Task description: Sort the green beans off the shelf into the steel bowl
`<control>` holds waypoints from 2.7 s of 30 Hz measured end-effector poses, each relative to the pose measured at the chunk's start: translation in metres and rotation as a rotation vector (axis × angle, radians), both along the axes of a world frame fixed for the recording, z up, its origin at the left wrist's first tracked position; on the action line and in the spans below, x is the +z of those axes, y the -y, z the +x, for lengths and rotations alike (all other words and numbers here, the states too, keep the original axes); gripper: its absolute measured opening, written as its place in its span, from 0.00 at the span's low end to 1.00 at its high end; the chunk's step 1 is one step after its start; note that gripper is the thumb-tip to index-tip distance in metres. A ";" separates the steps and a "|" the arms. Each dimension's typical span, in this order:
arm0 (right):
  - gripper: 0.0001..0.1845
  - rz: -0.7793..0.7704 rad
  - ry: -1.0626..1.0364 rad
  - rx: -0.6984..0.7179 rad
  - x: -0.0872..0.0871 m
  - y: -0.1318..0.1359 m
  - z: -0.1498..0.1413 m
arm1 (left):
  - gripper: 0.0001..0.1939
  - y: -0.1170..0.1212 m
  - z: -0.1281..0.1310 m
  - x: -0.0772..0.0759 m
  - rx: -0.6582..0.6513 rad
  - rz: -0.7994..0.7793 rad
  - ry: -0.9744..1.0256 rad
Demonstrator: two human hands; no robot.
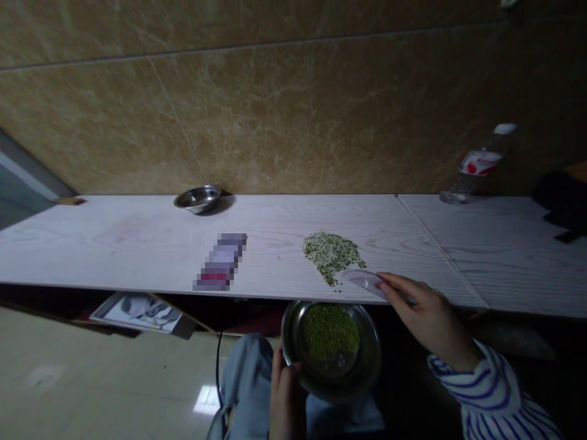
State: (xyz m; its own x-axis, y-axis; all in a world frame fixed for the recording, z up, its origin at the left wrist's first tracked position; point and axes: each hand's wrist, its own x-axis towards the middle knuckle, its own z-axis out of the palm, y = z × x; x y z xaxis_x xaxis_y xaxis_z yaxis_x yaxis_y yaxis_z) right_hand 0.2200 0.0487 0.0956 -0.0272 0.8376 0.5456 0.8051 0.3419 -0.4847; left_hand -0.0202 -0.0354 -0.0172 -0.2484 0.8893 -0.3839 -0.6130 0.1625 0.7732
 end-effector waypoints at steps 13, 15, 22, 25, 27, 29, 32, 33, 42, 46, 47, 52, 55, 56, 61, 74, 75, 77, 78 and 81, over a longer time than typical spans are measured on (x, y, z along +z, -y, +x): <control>0.14 -0.022 0.119 0.081 0.003 0.000 -0.004 | 0.28 0.000 0.012 0.021 -0.079 -0.038 0.004; 0.14 -0.029 0.125 0.098 0.004 0.002 -0.004 | 0.28 0.000 0.014 0.023 -0.080 -0.024 -0.006; 0.15 -0.045 0.120 0.086 0.003 -0.011 -0.002 | 0.29 0.000 0.016 0.024 -0.069 -0.005 0.012; 0.15 -0.061 0.124 0.115 0.003 -0.015 -0.005 | 0.29 0.000 0.016 0.025 -0.059 -0.011 0.004; 0.15 -0.066 0.129 0.134 0.005 -0.014 -0.006 | 0.29 0.000 0.015 0.025 -0.052 -0.014 0.003; 0.14 -0.066 0.135 0.150 0.007 -0.014 -0.006 | 0.30 0.000 0.014 0.024 -0.062 -0.002 0.008; 0.14 -0.060 0.144 0.157 0.009 -0.014 -0.004 | 0.30 -0.001 0.013 0.023 -0.075 0.015 0.006; 0.14 -0.058 0.146 0.156 0.009 -0.014 -0.003 | 0.30 -0.002 0.013 0.023 -0.080 0.016 0.006; 0.13 -0.025 0.171 0.195 0.009 -0.014 -0.005 | 0.27 -0.003 0.012 0.031 -0.098 -0.008 -0.036; 0.13 -0.042 0.162 0.217 0.009 -0.012 -0.005 | 0.28 -0.003 0.012 0.032 -0.100 0.007 -0.004; 0.13 -0.048 0.158 0.217 0.009 -0.012 -0.004 | 0.28 -0.003 0.012 0.032 -0.090 0.006 -0.004; 0.13 -0.067 0.153 0.225 0.009 -0.009 -0.003 | 0.28 -0.003 0.012 0.033 -0.082 -0.041 -0.020; 0.12 -0.065 0.146 0.236 0.010 -0.007 -0.006 | 0.29 -0.004 0.012 0.033 -0.084 -0.054 -0.009; 0.12 -0.063 0.144 0.242 0.011 -0.006 -0.007 | 0.29 -0.003 0.012 0.032 -0.083 -0.047 0.001; 0.12 -0.038 0.135 0.255 0.012 -0.002 -0.010 | 0.31 -0.001 0.011 0.027 -0.080 -0.026 0.036; 0.12 -0.040 0.164 0.211 0.008 -0.008 -0.014 | 0.30 -0.003 0.010 0.029 -0.079 -0.002 -0.052; 0.12 -0.042 0.168 0.212 0.008 -0.008 -0.016 | 0.30 -0.002 0.010 0.028 -0.082 -0.001 -0.049; 0.12 -0.047 0.178 0.214 0.008 -0.009 -0.019 | 0.30 -0.002 0.009 0.026 -0.081 0.010 -0.040; 0.13 -0.048 0.183 0.215 0.008 -0.009 -0.020 | 0.30 -0.002 0.009 0.026 -0.081 0.014 -0.037; 0.13 -0.046 0.183 0.225 0.007 -0.011 -0.026 | 0.30 -0.003 0.009 0.026 -0.080 0.016 -0.025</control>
